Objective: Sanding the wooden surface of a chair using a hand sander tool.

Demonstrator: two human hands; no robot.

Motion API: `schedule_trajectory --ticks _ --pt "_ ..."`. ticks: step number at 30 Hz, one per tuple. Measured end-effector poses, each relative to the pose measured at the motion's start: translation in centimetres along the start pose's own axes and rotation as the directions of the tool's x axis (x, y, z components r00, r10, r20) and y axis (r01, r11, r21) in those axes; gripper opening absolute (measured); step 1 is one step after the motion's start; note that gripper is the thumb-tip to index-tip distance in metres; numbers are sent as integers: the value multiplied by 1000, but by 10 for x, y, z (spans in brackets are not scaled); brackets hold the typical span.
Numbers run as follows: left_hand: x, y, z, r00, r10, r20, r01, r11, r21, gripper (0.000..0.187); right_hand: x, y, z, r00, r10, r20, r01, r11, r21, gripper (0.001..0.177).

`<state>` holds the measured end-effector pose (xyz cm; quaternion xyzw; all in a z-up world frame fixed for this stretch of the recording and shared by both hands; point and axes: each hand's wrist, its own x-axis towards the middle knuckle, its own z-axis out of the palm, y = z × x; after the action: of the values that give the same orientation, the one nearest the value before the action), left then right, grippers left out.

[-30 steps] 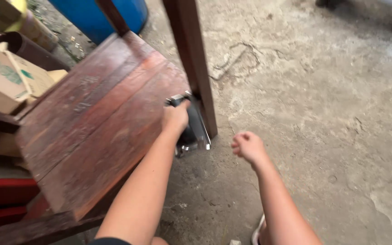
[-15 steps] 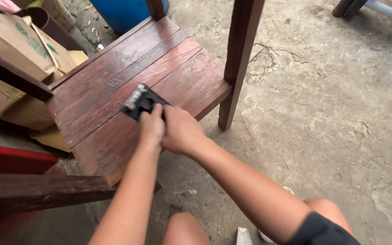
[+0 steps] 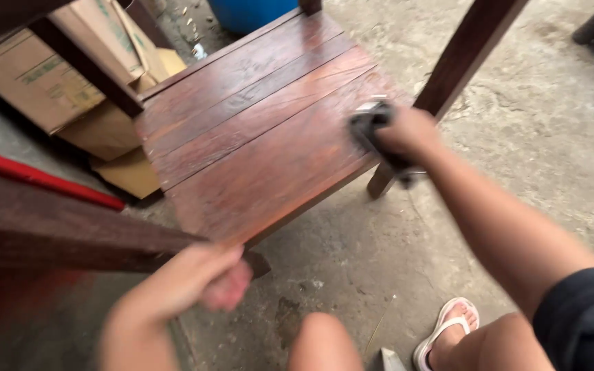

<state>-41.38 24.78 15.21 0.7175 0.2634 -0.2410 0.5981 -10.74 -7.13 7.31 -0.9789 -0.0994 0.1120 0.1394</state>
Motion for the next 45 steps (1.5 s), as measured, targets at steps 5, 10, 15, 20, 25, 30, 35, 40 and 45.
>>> schedule_trajectory --ticks 5,10,15,20,25,30,35,40,45 --pt "-83 4 -42 828 -385 -408 434 900 32 58 -61 -62 28 1000 -14 8 13 996 88 67" --pt "-8 4 -12 -88 745 -661 -895 232 381 57 -147 -183 100 949 -273 157 210 921 328 67" --pt "12 -17 -13 -80 674 -735 -920 233 314 47 -95 -81 39 984 -108 138 73 968 240 63" --pt "19 -19 -14 -43 663 -748 -943 221 250 42 -5 17 37 990 94 -100 -75 980 183 66" --pt "11 0 -3 -60 578 -814 -961 188 204 50 -114 -146 40 944 -154 293 83 967 240 60" --pt "-2 -13 -29 79 767 -636 -964 221 147 40 -135 -188 84 915 -352 195 298 919 259 61" --pt "18 -23 -33 60 763 -643 -962 215 166 25 -123 -96 58 967 -221 126 163 919 359 58" --pt "17 -8 -7 3 701 -713 -974 163 156 34 -107 1 57 1000 17 23 -25 911 413 63" --pt "31 8 64 -36 647 -762 -850 381 364 31 -115 45 12 974 209 82 -221 825 520 55"
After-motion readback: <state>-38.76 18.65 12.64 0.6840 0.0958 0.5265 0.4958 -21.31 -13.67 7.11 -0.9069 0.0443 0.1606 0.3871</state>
